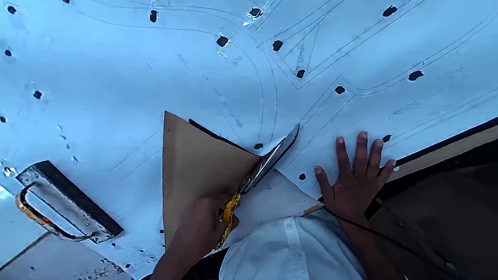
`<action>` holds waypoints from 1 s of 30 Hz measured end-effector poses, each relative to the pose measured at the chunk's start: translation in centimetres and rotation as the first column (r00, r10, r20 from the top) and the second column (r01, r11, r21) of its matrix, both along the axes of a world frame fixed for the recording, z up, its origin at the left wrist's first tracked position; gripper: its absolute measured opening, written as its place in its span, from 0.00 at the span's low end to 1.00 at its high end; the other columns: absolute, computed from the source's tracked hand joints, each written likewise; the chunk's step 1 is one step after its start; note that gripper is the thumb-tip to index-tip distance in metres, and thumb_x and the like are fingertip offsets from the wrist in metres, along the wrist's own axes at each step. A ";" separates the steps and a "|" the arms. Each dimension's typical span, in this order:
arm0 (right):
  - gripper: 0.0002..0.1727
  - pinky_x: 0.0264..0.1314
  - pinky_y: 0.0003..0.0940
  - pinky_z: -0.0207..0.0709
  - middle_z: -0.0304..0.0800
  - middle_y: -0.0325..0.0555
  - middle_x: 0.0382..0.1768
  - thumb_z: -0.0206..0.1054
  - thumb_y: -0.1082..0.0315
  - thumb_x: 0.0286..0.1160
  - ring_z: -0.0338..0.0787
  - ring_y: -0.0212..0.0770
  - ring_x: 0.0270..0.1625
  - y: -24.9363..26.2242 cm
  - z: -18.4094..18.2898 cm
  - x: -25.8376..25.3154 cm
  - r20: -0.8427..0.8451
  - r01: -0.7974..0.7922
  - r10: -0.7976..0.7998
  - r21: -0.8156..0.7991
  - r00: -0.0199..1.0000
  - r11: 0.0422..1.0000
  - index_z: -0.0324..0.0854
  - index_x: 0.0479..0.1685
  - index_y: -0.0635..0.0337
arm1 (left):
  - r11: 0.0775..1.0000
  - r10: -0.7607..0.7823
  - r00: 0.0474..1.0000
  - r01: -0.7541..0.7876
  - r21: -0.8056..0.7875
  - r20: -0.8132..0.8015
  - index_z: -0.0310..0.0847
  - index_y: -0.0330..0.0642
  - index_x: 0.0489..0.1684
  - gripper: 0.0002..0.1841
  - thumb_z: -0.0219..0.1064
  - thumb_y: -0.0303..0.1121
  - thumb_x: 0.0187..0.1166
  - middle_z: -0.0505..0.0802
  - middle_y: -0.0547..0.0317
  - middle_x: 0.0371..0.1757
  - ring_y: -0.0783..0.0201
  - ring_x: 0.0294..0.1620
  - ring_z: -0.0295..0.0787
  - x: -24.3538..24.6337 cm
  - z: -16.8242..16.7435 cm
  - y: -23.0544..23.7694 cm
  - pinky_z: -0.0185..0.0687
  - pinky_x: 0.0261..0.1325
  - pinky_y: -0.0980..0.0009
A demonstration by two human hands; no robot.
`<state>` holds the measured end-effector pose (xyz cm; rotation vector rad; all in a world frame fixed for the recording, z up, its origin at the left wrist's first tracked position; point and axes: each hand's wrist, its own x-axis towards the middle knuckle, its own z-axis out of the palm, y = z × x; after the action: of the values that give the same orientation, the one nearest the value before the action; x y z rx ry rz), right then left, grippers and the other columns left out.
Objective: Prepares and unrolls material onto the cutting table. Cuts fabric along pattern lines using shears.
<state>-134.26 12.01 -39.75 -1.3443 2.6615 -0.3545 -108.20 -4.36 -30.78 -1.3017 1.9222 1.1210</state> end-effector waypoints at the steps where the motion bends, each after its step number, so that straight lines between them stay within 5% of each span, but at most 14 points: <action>1: 0.40 0.90 0.71 0.19 0.42 0.37 0.97 0.46 0.28 0.80 0.33 0.49 0.98 0.0 0.0 0.0 -0.003 0.001 -0.001 0.006 1.000 1.000 0.53 0.94 0.25 | 1.000 0.003 1.000 -0.003 0.002 -0.008 0.93 0.56 0.38 0.09 0.75 0.38 0.60 0.90 0.75 0.24 0.75 0.19 0.81 0.0 -0.1 -0.1 0.79 0.24 0.70; 8: 0.41 0.89 0.74 0.20 0.41 0.38 0.97 0.47 0.28 0.79 0.32 0.50 0.98 0.0 0.1 -0.1 0.008 -0.003 0.003 0.011 1.000 1.000 0.51 0.94 0.26 | 0.998 0.050 0.997 -0.048 0.042 -0.051 0.92 0.53 0.35 0.06 0.74 0.32 0.63 0.93 0.75 0.26 0.80 0.20 0.82 -0.1 -0.3 -0.5 0.77 0.23 0.79; 30: 0.40 0.90 0.71 0.18 0.44 0.37 0.96 0.45 0.28 0.80 0.33 0.49 0.98 0.0 0.0 0.1 -0.001 0.004 -0.004 -0.003 1.000 1.000 0.54 0.93 0.25 | 0.996 0.060 0.996 -0.055 0.075 -0.069 0.92 0.55 0.37 0.09 0.73 0.36 0.59 0.91 0.77 0.25 0.82 0.19 0.79 -1.1 -0.5 -1.1 0.74 0.22 0.81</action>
<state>-134.17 11.98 -39.77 -1.3407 2.6656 -0.3579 -109.26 -5.44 -31.25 -1.3015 1.8866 1.2702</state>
